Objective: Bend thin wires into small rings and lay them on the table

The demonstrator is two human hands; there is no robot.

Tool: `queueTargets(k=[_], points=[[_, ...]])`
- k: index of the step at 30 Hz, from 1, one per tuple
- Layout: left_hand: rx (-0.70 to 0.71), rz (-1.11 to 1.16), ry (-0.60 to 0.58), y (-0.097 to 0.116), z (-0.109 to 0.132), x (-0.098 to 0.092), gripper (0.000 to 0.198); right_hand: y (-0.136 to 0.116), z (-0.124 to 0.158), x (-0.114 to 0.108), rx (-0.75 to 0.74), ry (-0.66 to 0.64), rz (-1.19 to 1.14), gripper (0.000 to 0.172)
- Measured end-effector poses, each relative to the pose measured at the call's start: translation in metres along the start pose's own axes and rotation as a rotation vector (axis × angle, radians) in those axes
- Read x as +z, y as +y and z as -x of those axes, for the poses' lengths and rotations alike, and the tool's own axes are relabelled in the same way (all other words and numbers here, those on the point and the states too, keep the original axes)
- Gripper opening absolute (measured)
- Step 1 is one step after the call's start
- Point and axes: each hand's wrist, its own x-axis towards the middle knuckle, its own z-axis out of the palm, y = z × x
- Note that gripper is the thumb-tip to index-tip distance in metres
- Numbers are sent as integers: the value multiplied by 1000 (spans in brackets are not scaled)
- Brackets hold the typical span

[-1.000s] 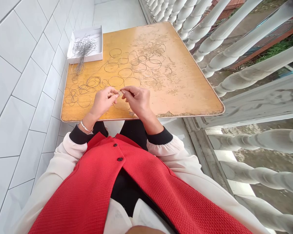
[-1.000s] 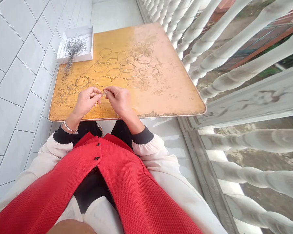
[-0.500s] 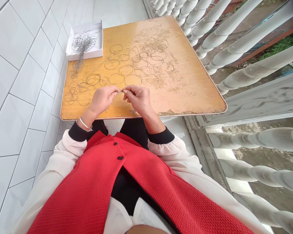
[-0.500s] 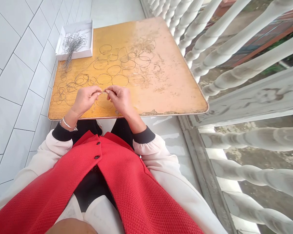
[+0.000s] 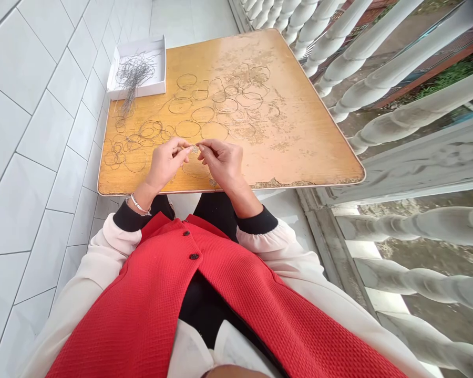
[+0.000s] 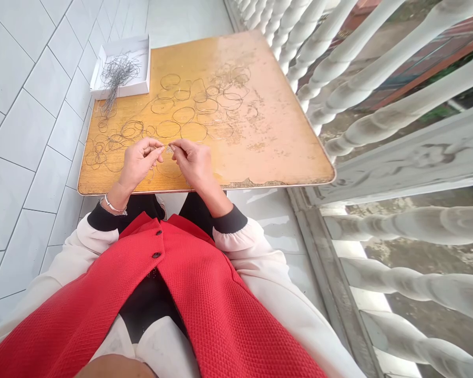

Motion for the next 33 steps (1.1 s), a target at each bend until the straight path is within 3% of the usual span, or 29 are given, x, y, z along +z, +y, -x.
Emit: queueTargets(k=[6,12,17,22,26,30,33], points=[[19,-44,36,-1,0,0,14,-4,0,-4,-73,15,134,23],[185,-297,19,-7,-3,-3,14,-5,-2,-2,-141,-65,262,25],[287,-541,-7,-5,-5,-4,17,0,0,6,-166,-58,406,27],[338,-594,7,-10,-4,-2,18,3,2,10,-104,-2,285,24],[212,-366,25,-13,-3,-1,16,4,2,8,-26,13,105,25],[-68,-50,-74,-5,-6,-4,32,6,1,4,-134,72,250,25],[-177,86,-137,3,-7,-7,36,9,0,3,-179,63,380,27]])
